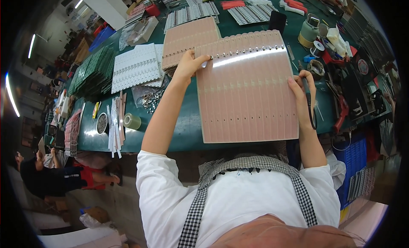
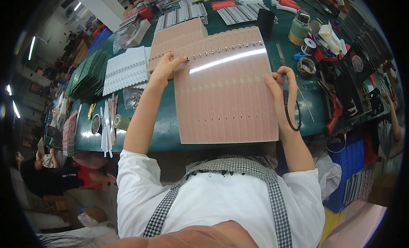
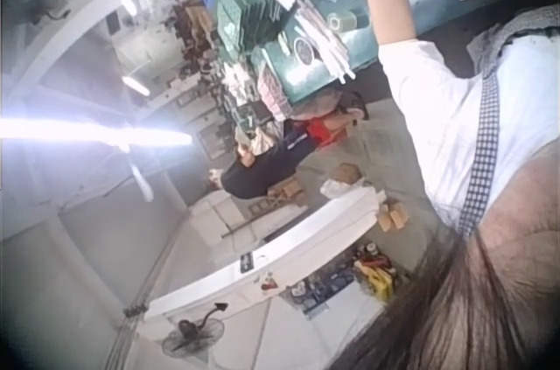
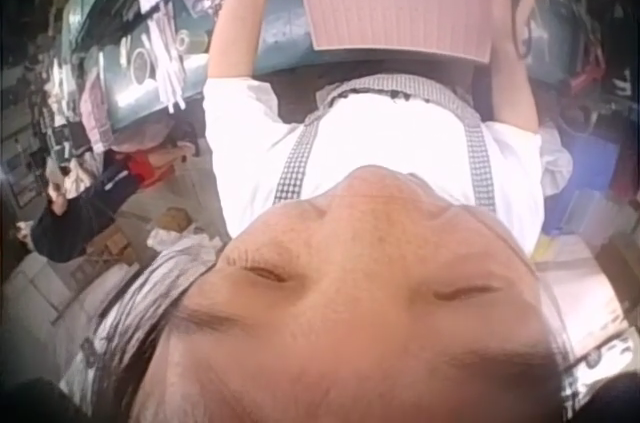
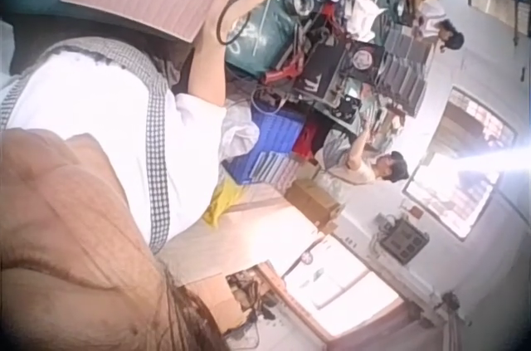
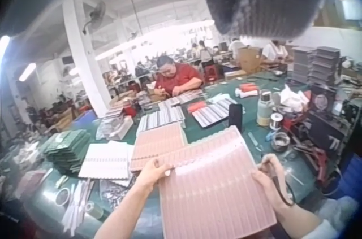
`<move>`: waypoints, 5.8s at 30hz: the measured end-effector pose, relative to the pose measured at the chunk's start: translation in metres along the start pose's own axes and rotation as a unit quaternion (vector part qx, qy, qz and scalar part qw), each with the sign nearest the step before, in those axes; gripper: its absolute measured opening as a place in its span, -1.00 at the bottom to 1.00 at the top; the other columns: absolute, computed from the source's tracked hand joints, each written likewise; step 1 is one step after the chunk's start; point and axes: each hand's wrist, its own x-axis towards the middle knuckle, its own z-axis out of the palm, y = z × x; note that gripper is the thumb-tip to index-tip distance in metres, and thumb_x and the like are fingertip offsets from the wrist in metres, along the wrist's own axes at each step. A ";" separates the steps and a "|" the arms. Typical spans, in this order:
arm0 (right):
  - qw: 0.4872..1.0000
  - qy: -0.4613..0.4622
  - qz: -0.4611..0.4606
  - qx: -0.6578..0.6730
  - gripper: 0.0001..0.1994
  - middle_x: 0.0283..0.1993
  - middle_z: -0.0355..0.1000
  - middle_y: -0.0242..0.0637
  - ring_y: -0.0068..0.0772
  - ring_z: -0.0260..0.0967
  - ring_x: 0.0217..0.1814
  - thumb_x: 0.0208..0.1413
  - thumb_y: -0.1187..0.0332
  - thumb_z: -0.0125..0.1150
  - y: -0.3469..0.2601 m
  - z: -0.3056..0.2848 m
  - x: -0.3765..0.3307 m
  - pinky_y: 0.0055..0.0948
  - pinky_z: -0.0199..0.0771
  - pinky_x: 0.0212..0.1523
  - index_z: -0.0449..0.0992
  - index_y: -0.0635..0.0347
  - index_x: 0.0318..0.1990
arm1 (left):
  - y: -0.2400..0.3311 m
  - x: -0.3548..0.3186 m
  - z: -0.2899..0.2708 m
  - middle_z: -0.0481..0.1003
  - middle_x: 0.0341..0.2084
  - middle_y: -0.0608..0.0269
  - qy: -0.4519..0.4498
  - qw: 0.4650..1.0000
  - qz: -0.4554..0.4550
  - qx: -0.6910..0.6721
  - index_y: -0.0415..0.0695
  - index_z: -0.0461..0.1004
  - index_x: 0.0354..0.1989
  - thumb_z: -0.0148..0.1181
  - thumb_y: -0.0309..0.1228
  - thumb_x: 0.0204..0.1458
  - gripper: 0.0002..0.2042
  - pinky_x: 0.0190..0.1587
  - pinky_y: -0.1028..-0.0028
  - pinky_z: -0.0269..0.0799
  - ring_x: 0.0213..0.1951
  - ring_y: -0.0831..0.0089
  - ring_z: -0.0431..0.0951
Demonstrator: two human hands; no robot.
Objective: The person solders components onto an LED panel with a soldering iron, lifts and turns the panel over by hand, and holds it up while another person touches the panel.
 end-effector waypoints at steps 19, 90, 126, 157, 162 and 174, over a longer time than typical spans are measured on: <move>0.997 -0.005 0.067 -0.036 -0.75 -0.42 0.28 -0.43 -0.64 0.22 -0.38 -0.09 0.33 0.20 -0.001 -0.030 0.068 -0.65 0.20 -0.36 0.33 0.20 -0.27 | 0.004 -0.041 -0.015 0.34 -0.64 0.46 -0.111 0.958 0.015 -0.266 -0.22 0.29 0.00 0.08 -0.37 -0.02 -0.61 -0.70 0.71 -0.06 -0.71 0.72 0.18; 0.993 -0.049 -0.088 -0.066 -0.68 -0.51 0.33 -0.51 -0.81 0.12 -0.54 -0.02 0.56 0.15 0.005 0.017 0.071 -0.76 0.08 -0.49 0.30 0.22 -0.07 | -0.024 -0.061 -0.042 0.36 -0.57 0.43 -0.006 0.977 0.163 -0.138 -0.26 0.28 -0.14 0.19 -0.59 -0.09 -0.68 -0.48 0.74 0.16 -0.54 0.78 0.25; 0.985 -0.089 -0.131 -0.064 -0.91 -0.26 0.44 -0.07 -0.46 0.39 -0.28 0.06 0.54 0.09 0.031 -0.029 0.056 -0.56 0.38 -0.24 0.33 0.27 -0.28 | -0.025 -0.084 -0.015 0.49 -0.52 0.11 0.137 0.876 0.431 0.165 -0.24 0.44 -0.38 0.06 -0.79 -0.33 -0.72 -0.58 0.56 0.33 -0.59 0.35 0.47; 0.935 -0.186 -0.208 -0.219 -0.88 -0.24 0.48 -0.07 -0.39 0.46 -0.27 -0.13 0.53 0.17 0.024 -0.084 0.014 -0.55 0.43 -0.28 0.46 0.31 -0.36 | -0.050 -0.103 -0.001 0.53 -0.48 0.18 0.061 0.802 0.530 0.268 -0.20 0.46 -0.47 0.18 -0.49 -0.32 -0.84 -0.57 0.51 0.34 -0.54 0.36 0.52; 0.881 -0.227 -0.262 -0.322 -0.84 -0.20 0.47 -0.06 -0.32 0.47 -0.29 -0.18 0.57 0.17 0.043 -0.098 0.004 -0.57 0.41 -0.32 0.43 0.24 -0.36 | -0.069 -0.097 0.005 0.52 -0.39 0.24 0.067 0.729 0.585 0.350 -0.15 0.47 -0.42 0.16 -0.50 -0.28 -0.83 -0.65 0.57 0.25 -0.62 0.53 0.44; 0.826 -0.309 -0.226 -0.413 -0.85 -0.24 0.41 -0.26 -0.32 0.26 -0.54 -0.13 0.53 0.01 0.093 -0.132 0.001 -0.45 0.28 -0.48 0.32 0.15 -0.34 | -0.109 -0.071 0.040 0.50 -0.36 0.35 0.047 0.493 0.704 0.509 -0.09 0.45 -0.45 0.09 -0.45 -0.13 -0.94 -0.68 0.68 0.03 -0.67 0.68 0.24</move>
